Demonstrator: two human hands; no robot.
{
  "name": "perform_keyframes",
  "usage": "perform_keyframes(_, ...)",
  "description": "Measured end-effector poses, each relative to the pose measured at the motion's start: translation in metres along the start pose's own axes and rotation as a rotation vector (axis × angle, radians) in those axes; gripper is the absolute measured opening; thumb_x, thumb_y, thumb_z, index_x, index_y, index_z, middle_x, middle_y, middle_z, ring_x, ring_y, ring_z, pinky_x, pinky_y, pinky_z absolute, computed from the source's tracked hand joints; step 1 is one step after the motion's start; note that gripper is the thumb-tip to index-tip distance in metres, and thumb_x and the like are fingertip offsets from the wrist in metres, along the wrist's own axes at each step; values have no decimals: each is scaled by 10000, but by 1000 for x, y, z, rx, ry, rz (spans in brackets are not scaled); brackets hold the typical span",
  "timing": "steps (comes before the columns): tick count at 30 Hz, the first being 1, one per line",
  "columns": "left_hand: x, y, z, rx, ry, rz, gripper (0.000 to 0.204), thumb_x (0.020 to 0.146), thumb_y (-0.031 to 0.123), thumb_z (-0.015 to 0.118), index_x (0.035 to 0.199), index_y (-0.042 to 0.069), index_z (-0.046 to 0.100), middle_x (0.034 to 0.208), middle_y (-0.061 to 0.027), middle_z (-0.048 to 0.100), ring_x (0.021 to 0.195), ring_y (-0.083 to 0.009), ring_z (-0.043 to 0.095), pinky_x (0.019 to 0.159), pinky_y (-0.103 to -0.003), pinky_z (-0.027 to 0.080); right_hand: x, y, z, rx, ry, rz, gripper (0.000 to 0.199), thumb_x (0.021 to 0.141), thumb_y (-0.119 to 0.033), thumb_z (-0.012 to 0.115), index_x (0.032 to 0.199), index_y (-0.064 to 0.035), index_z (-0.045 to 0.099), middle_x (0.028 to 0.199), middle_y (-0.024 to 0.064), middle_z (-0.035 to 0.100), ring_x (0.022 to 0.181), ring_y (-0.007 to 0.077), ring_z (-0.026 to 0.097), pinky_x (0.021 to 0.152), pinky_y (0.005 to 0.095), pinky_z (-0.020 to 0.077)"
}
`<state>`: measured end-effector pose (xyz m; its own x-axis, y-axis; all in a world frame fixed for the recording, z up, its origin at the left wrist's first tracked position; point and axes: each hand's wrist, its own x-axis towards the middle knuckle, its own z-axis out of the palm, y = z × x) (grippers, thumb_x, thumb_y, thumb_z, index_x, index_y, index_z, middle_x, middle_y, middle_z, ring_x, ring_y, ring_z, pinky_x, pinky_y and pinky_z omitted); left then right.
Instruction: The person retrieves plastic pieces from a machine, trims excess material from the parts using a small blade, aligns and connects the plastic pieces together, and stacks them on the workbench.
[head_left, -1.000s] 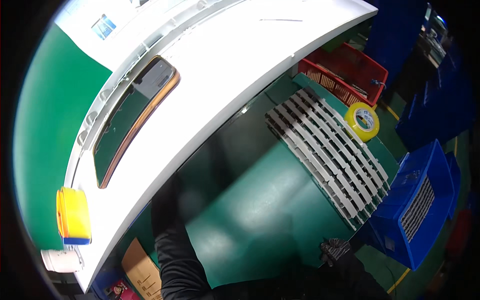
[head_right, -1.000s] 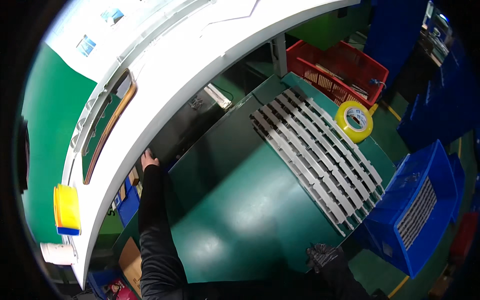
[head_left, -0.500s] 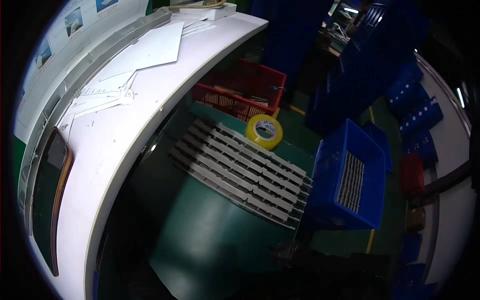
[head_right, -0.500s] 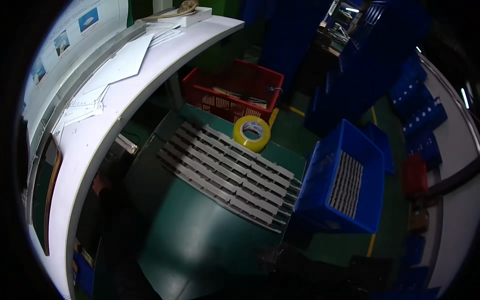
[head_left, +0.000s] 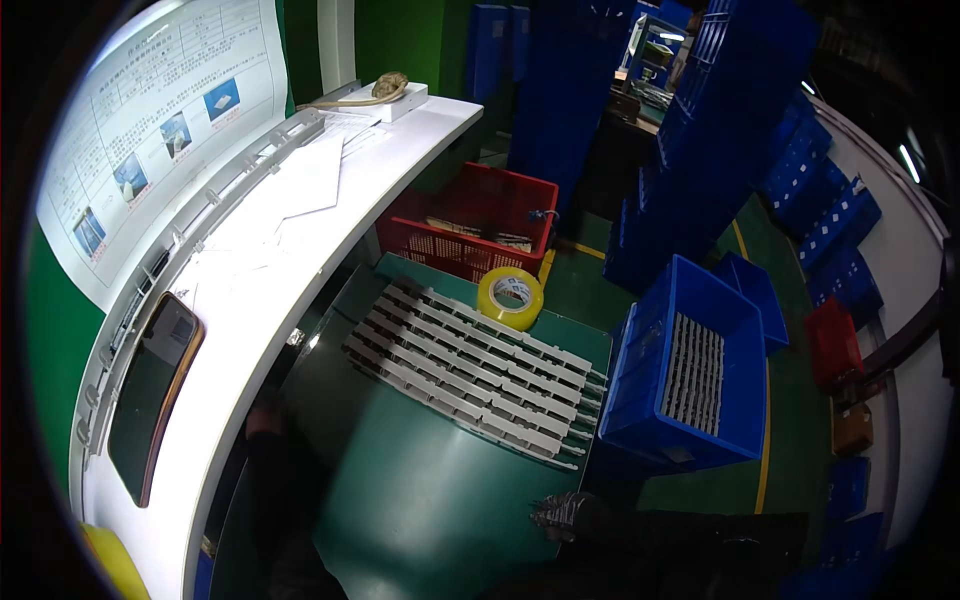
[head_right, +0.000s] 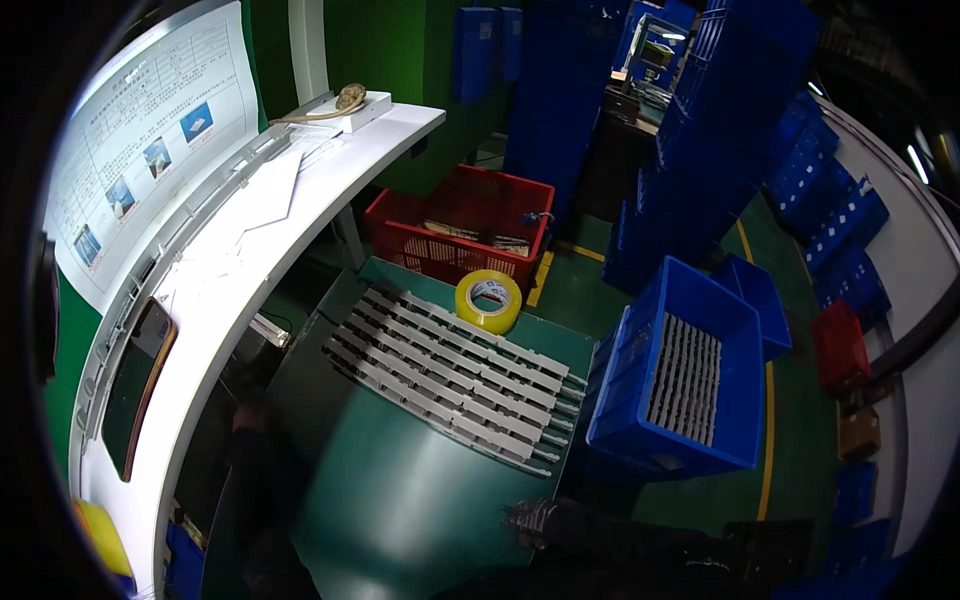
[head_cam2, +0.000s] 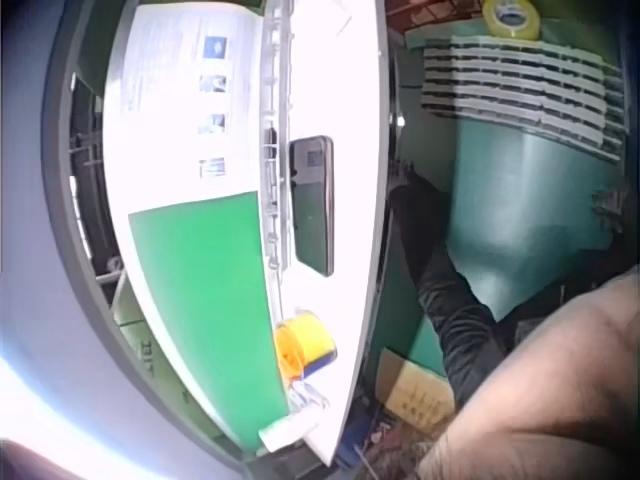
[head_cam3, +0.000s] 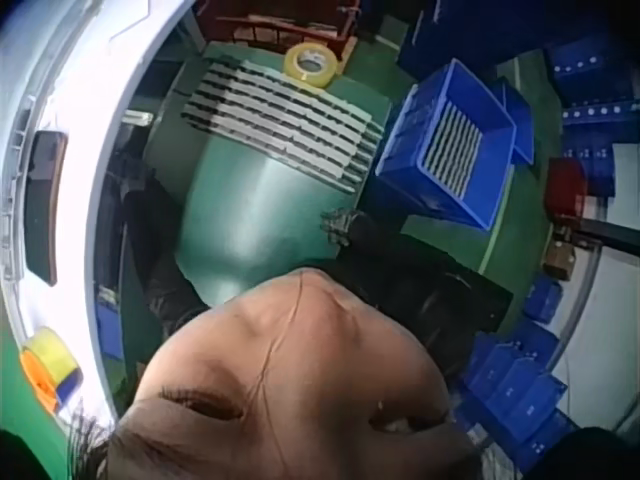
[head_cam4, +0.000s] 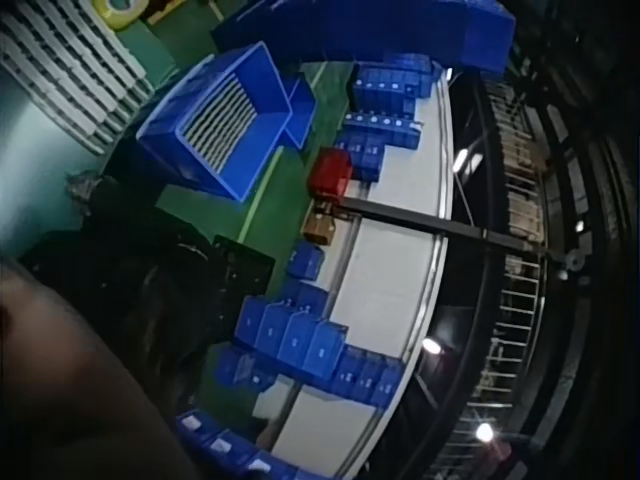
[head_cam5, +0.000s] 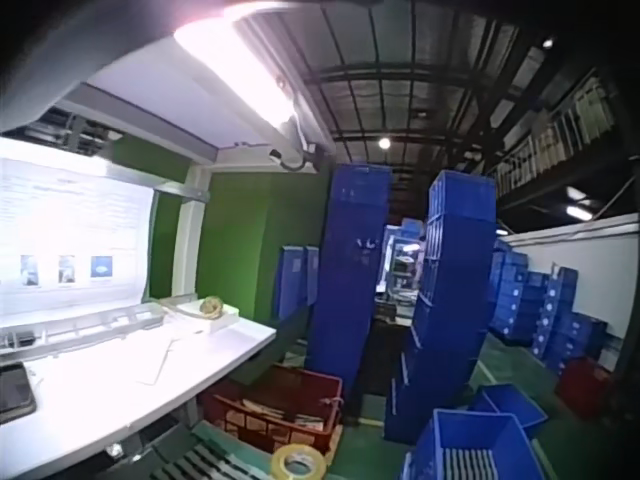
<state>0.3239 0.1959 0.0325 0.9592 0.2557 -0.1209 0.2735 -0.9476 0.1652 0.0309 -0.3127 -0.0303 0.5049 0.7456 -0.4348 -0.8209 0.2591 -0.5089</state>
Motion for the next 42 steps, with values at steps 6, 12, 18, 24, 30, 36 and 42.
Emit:
perform_keyframes(6, -215, 20, -5, -112, -191, 276, 217, 679, 244, 586, 811, 73, 612, 788, -143, 590, 731, -309, 564, 653, -392, 447, 22, 6, -35, -114, -244, -9, 266, 835, -272, 481, 862, -18, 553, 716, 146, 607, 402, 197, 536, 344, 287, 432)
perform_keyframes(12, -401, 58, 11, -353, -328, 426, 310, 699, 279, 591, 903, 46, 584, 788, -155, 590, 757, -297, 564, 671, -373, 449, 34, 8, -3, -254, 59, 182, 304, 830, -299, 478, 970, -32, 517, 738, 123, 602, 573, 201, 592, 443, 293, 465)
perform_keyframes(18, -448, 51, 22, -742, -285, 238, 315, 724, 217, 588, 959, 11, 556, 834, -146, 579, 772, -288, 556, 698, -364, 436, 34, 3, 69, -821, 119, -321, 244, 788, -219, 585, 985, -87, 523, 827, 105, 532, 659, 230, 542, 577, 411, 517)
perform_keyframes(24, -424, 76, 63, -334, 208, -458, 725, 552, 208, 724, 1141, -41, 381, 1025, -199, 440, 963, -337, 460, 834, -363, 393, 24, 45, 56, -492, -288, -270, 169, 810, -240, 534, 877, -85, 529, 725, 70, 544, 546, 179, 527, 477, 331, 459)
perform_keyframes(30, -423, 68, 60, -422, 154, -546, 416, 594, 146, 659, 921, -29, 470, 925, -216, 551, 870, -353, 530, 770, -384, 421, 10, 61, 77, -230, -280, -30, 147, 819, -242, 512, 869, -106, 533, 675, 26, 555, 475, 131, 500, 408, 252, 400)
perform_keyframes(36, -421, 15, 85, -558, 259, -549, 225, 614, 208, 569, 695, -1, 559, 675, -169, 581, 681, -317, 569, 662, -376, 452, 7, 26, 113, -146, 58, 64, 248, 818, -361, 505, 901, -128, 502, 636, 16, 526, 447, 117, 483, 366, 235, 351)
perform_keyframes(42, -479, 54, 17, -1447, 329, -376, 93, 775, 70, 520, 834, 50, 451, 995, -57, 545, 609, -64, 499, 511, -199, 399, 18, -21, 142, -225, 10, -15, 187, 813, -191, 543, 896, -24, 530, 628, 60, 532, 407, 90, 458, 356, 196, 392)
